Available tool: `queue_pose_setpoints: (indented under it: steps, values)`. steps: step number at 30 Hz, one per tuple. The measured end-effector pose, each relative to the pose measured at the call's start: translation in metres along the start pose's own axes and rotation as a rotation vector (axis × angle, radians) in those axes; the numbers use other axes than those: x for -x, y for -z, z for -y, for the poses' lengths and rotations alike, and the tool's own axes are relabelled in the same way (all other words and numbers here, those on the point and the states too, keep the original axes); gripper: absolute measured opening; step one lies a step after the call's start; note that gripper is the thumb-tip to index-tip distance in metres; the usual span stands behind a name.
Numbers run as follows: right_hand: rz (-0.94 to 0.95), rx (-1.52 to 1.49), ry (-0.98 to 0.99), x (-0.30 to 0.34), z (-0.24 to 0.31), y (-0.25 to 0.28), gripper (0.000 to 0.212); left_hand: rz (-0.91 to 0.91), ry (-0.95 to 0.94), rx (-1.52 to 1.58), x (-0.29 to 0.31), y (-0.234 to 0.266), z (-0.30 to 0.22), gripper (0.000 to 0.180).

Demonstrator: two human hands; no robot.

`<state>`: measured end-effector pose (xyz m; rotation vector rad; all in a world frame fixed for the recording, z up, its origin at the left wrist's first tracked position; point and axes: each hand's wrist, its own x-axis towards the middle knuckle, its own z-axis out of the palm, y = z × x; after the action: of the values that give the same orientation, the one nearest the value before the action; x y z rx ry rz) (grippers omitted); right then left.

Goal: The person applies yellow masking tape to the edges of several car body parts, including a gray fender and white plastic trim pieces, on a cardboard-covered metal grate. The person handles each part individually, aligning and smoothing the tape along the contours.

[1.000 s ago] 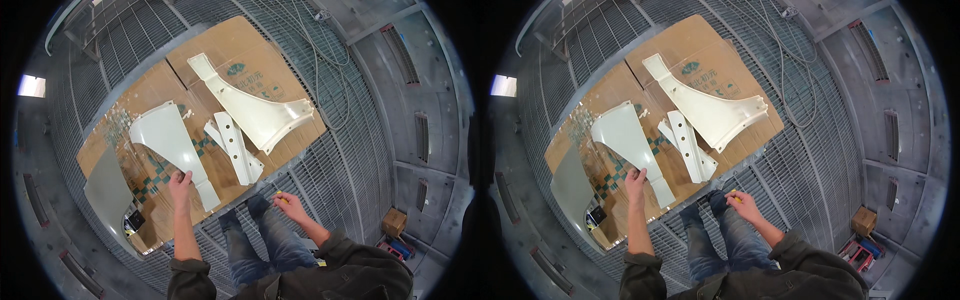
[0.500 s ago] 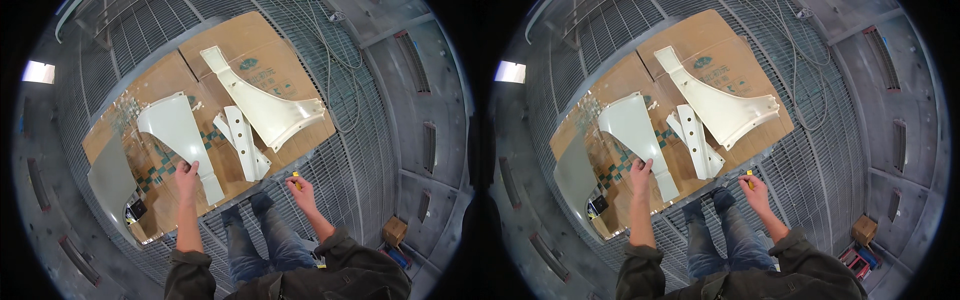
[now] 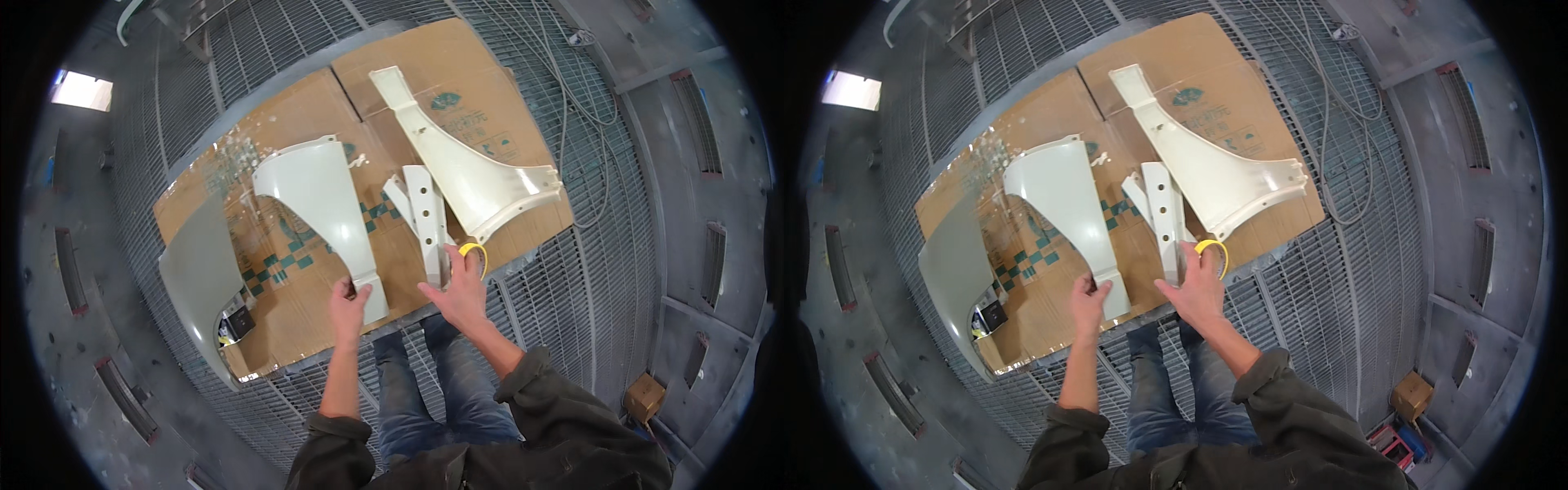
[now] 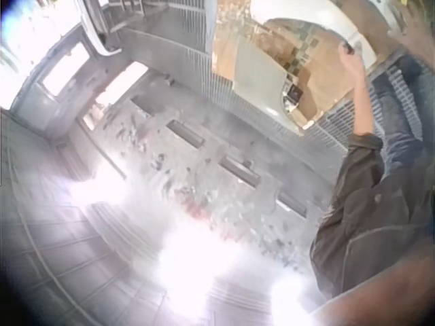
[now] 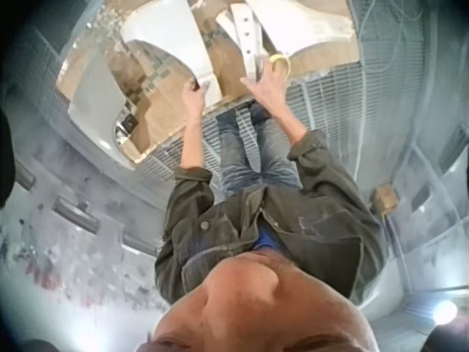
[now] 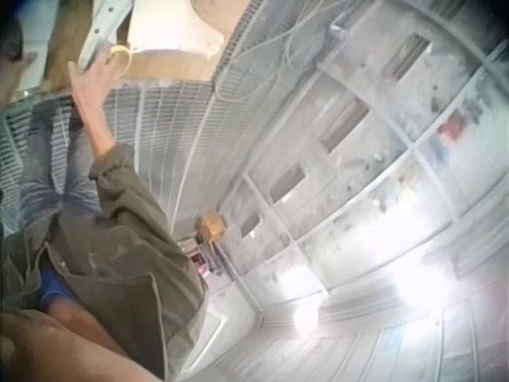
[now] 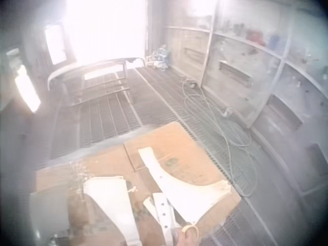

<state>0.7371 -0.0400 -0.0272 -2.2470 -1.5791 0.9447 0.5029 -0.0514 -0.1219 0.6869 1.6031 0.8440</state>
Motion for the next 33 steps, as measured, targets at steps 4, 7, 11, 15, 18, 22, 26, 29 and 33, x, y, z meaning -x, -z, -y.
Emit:
queue_pose_setpoints:
  steps: [4, 7, 11, 15, 18, 22, 26, 29, 33]
  values:
    - [-0.036, -0.061, -0.076, -0.005, -0.003, -0.011, 0.086, 0.027, 0.051, -0.021, 0.025, -0.001, 0.016, 0.034]
    - [-0.073, -0.171, -0.072, -0.008, -0.002, -0.011, 0.082, 0.066, 0.124, -0.112, 0.041, 0.002, 0.017, 0.037]
    - [-0.090, -0.390, -0.077, -0.012, -0.011, -0.010, 0.083, 0.104, 0.144, -0.137, 0.051, 0.007, 0.019, 0.037]
    - [-0.103, -0.369, -0.064, -0.011, -0.011, -0.009, 0.079, 0.122, 0.158, -0.084, 0.045, 0.012, 0.015, 0.035]
    - [-0.101, -0.361, -0.047, -0.010, -0.008, -0.009, 0.076, 0.119, 0.127, 0.009, 0.037, 0.015, 0.026, 0.034]
    - [-0.090, -0.296, -0.022, -0.006, -0.006, -0.007, 0.075, 0.125, 0.122, 0.011, 0.022, 0.013, 0.014, 0.031]
    - [-0.076, -0.259, -0.008, 0.001, -0.002, -0.003, 0.075, 0.106, 0.042, 0.112, 0.010, 0.008, 0.002, 0.028]
    - [-0.034, -0.265, -0.045, 0.008, 0.008, 0.006, 0.076, 0.075, 0.015, 0.068, 0.001, 0.009, 0.000, 0.029]
    - [-0.045, -0.222, 0.053, 0.018, 0.001, 0.009, 0.078, -0.005, -0.043, -0.070, -0.008, -0.004, -0.016, 0.037]
